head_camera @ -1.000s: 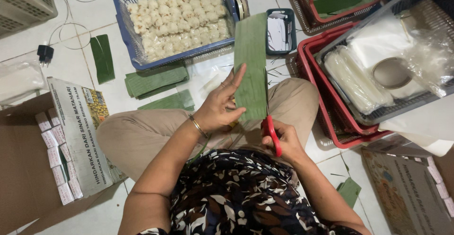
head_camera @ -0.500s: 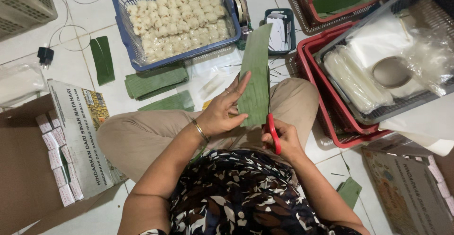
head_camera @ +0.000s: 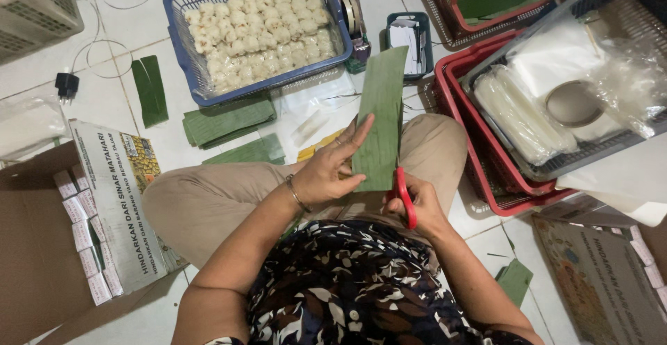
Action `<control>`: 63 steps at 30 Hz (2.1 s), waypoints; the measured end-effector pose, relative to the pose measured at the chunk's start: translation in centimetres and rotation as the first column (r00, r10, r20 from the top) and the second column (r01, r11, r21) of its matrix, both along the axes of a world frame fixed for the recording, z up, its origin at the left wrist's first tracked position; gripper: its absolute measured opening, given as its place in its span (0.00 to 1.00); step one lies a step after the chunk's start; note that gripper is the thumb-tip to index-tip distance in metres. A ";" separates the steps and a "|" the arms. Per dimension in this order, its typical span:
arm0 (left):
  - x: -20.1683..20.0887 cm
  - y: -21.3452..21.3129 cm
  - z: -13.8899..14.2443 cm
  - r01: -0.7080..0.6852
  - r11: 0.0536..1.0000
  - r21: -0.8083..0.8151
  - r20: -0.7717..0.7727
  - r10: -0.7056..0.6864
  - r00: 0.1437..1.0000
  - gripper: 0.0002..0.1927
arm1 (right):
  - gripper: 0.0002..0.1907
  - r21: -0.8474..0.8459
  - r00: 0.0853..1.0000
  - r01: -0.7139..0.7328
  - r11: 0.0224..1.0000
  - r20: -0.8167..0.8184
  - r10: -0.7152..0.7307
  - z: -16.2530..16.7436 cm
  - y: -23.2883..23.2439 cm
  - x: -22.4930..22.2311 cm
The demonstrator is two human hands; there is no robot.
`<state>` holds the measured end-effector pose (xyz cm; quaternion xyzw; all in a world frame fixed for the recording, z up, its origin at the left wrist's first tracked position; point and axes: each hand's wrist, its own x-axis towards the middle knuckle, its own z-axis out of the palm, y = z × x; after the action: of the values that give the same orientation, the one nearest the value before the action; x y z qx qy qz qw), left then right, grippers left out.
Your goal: The person sits on the floor wrapping small white food items in cut pieces of green banana leaf, folding the leaf around each item. They then wrap the leaf-wrapped items in clear plastic sleeves, apply small printed labels to the wrapped packages, and place finished packages into a cardboard box.
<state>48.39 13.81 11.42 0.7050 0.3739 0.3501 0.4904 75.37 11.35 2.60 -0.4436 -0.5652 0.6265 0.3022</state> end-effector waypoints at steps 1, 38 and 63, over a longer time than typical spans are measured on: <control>0.0 0.0 -0.2 0.011 0.999 0.034 -0.008 -0.011 1.000 0.49 | 0.39 0.009 1.000 0.007 1.000 -0.014 -0.007 -0.1 0.1 0.0; 1.4 -2.7 -2.2 0.074 0.997 -0.023 0.005 -0.073 0.997 0.48 | 0.32 0.008 0.992 0.126 0.992 -0.021 -0.126 -1.9 -0.1 0.2; -6.2 -4.1 -9.5 -0.178 0.851 -0.495 0.191 0.307 0.932 0.54 | 0.17 -0.055 0.894 0.437 0.898 0.139 -0.426 -4.3 17.9 -1.0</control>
<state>42.14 9.76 1.90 0.4590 0.4656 0.3990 0.6429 74.37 29.28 -1.65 -0.6084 -0.4431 0.5385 0.3789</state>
